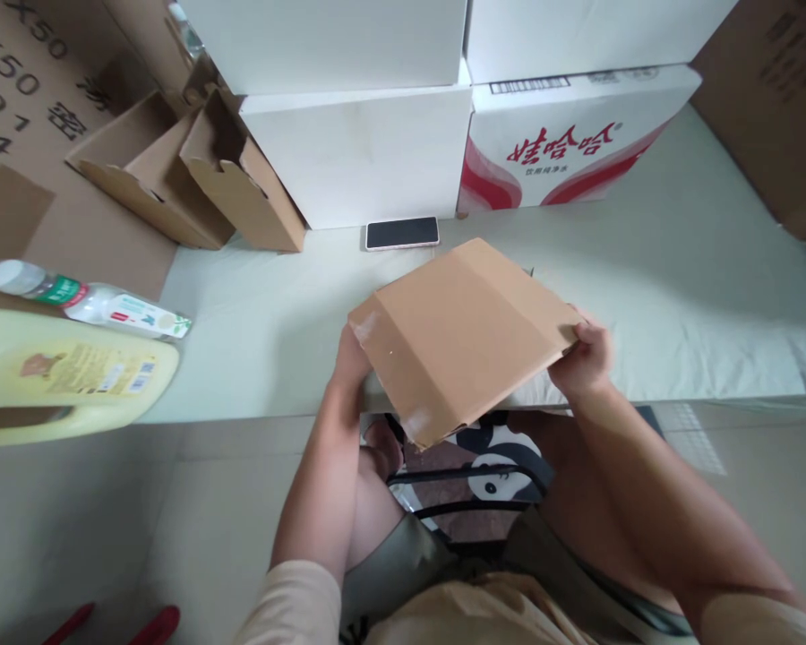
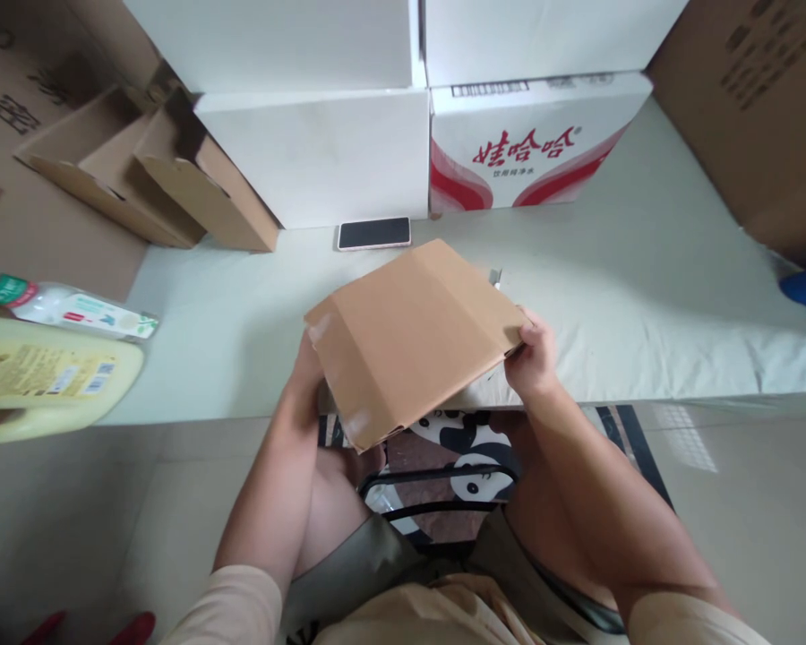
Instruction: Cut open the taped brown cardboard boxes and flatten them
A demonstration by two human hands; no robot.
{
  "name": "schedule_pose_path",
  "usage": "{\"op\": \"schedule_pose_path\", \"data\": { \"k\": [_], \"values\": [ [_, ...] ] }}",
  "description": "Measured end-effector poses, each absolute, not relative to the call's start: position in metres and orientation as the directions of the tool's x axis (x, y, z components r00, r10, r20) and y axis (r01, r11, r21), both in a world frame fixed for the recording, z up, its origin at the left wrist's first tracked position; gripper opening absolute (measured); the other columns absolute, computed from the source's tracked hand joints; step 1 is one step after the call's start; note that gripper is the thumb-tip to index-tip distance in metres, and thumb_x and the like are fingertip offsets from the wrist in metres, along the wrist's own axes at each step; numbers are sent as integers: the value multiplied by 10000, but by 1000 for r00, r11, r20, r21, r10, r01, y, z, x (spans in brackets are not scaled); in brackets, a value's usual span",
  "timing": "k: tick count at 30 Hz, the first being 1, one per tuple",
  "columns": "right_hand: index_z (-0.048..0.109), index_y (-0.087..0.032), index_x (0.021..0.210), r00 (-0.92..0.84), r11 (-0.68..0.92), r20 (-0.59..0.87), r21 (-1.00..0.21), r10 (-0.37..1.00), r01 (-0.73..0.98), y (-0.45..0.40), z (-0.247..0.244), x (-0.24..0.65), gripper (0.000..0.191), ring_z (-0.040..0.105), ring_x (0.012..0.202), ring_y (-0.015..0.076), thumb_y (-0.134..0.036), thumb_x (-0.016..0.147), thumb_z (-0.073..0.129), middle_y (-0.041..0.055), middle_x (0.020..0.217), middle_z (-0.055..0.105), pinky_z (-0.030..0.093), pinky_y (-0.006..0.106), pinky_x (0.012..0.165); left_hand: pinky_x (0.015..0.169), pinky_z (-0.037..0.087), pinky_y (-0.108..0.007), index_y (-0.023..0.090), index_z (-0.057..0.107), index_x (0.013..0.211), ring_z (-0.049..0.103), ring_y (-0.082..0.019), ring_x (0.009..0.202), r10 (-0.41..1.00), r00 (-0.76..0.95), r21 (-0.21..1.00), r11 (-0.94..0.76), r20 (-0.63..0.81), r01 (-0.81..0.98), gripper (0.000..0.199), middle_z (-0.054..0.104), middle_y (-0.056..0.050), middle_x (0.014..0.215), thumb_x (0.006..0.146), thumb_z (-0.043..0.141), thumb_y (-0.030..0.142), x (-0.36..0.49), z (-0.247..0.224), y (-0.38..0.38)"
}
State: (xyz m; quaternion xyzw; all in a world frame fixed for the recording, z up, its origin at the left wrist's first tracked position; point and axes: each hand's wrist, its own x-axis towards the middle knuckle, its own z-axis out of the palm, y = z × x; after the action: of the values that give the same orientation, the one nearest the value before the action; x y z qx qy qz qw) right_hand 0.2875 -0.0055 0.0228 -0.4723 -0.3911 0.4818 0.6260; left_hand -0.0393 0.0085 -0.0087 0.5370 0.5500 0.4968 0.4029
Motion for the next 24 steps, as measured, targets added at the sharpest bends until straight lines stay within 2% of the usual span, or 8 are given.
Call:
{"op": "schedule_pose_path", "data": {
  "k": [3,7,10,13,16,18,21,24],
  "values": [
    [480,-242,656,197,86,44,-974,980,-211,-5,22,291,386,357,551,132,-593,669,639,-20,612,377,289,289,524,749,555,-317,200,717,766,692,-201,793,993,-111,993,-27,39,114,214,772,-34,831,627,824,322,-36,-1,3],
    [465,-243,676,215,98,58,-979,975,-181,-3,16,296,370,377,554,132,-572,765,611,-27,612,378,318,290,535,634,513,-279,187,655,641,637,-160,635,966,-256,998,16,-31,-58,281,689,16,635,542,865,345,-30,16,2],
    [530,-243,723,222,82,68,-995,973,-55,-1,13,299,280,397,563,134,-493,834,592,-30,617,431,329,288,544,580,477,-248,178,649,666,623,-136,585,900,-404,958,42,-160,-285,336,655,27,601,519,894,356,-26,29,6],
    [592,-246,793,224,95,104,-994,969,49,1,11,301,218,522,683,152,-448,872,570,-7,725,554,425,302,647,567,497,-265,180,659,739,626,-136,562,840,-478,908,39,-256,-418,394,669,20,632,569,879,459,-24,39,9],
    [615,-264,880,266,105,110,-994,958,35,3,8,299,177,608,855,159,-433,887,560,9,899,633,495,309,781,586,529,-270,190,680,822,645,-136,605,841,-497,908,-17,-213,-419,436,697,23,706,588,899,486,-22,46,6],
    [615,-285,956,248,72,64,-997,967,-25,4,6,297,202,628,889,154,-471,892,566,4,974,650,525,305,788,633,543,-247,205,707,886,659,-120,668,864,-488,904,-105,-124,-415,429,719,22,775,609,930,445,-21,47,2],
    [599,-316,1068,113,-28,-47,-987,992,-159,5,2,292,341,665,864,152,-595,869,599,-3,1028,680,573,315,758,711,573,-254,236,739,960,690,-137,772,903,-427,883,-164,-45,-440,439,744,-5,878,681,903,532,-21,43,2],
    [596,-338,1167,-40,-163,-158,-942,987,-294,5,3,288,540,704,833,163,-678,763,704,-2,1030,721,613,332,747,764,593,-267,315,732,1108,721,-165,888,898,-440,891,-190,-13,-413,554,762,0,1031,633,940,510,-24,30,7]
  ]
}}
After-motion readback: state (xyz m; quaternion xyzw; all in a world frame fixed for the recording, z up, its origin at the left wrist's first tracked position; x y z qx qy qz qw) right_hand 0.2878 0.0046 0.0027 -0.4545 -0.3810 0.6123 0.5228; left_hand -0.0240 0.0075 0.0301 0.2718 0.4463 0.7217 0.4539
